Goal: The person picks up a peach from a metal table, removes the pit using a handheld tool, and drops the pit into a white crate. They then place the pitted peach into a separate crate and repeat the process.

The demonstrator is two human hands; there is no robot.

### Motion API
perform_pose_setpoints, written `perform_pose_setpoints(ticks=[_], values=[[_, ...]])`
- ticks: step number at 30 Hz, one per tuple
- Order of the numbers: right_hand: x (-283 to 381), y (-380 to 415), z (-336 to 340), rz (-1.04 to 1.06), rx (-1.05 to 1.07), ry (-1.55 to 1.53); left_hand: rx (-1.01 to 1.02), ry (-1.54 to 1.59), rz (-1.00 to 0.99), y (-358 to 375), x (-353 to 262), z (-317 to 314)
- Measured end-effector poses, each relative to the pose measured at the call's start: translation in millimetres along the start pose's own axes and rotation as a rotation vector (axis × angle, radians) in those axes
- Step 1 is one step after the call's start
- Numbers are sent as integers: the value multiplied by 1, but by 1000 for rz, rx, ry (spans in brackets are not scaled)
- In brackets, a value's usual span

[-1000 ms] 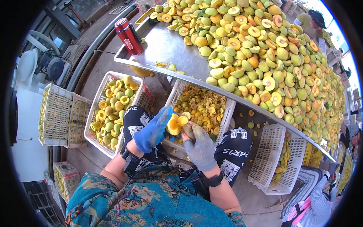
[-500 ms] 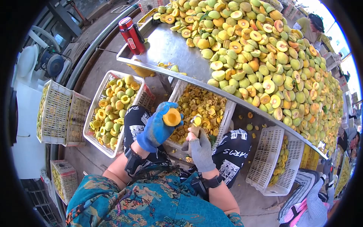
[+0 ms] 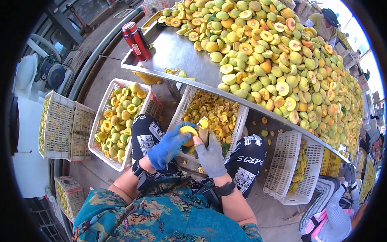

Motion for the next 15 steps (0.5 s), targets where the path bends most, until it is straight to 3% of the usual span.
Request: perform_pose_setpoints(ticks=[1,4,8,13,15], values=[[5,1,1,59,-20,157,-5,2,-3,2,-4,0],[-3,5,1,149,-65,181,-143,209,101,5,-6,12],[13,4,-1,367,-76,298,-133,158,43,12,-12,11],[20,4,-3,383,-69,382,-131,-12,105,24,-18,10],[20,3,-4,377,-47,392,-175,-285,-122,26,-23,15]])
Point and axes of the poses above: each hand's wrist, its own y-axis away from the middle knuckle, its own z-axis out of the back of the hand, x = y × z, the point moved 5 cm from there along -y, towards the middle knuckle, and after that the axes turned 5 degrees about z, right-handed, at the moved point
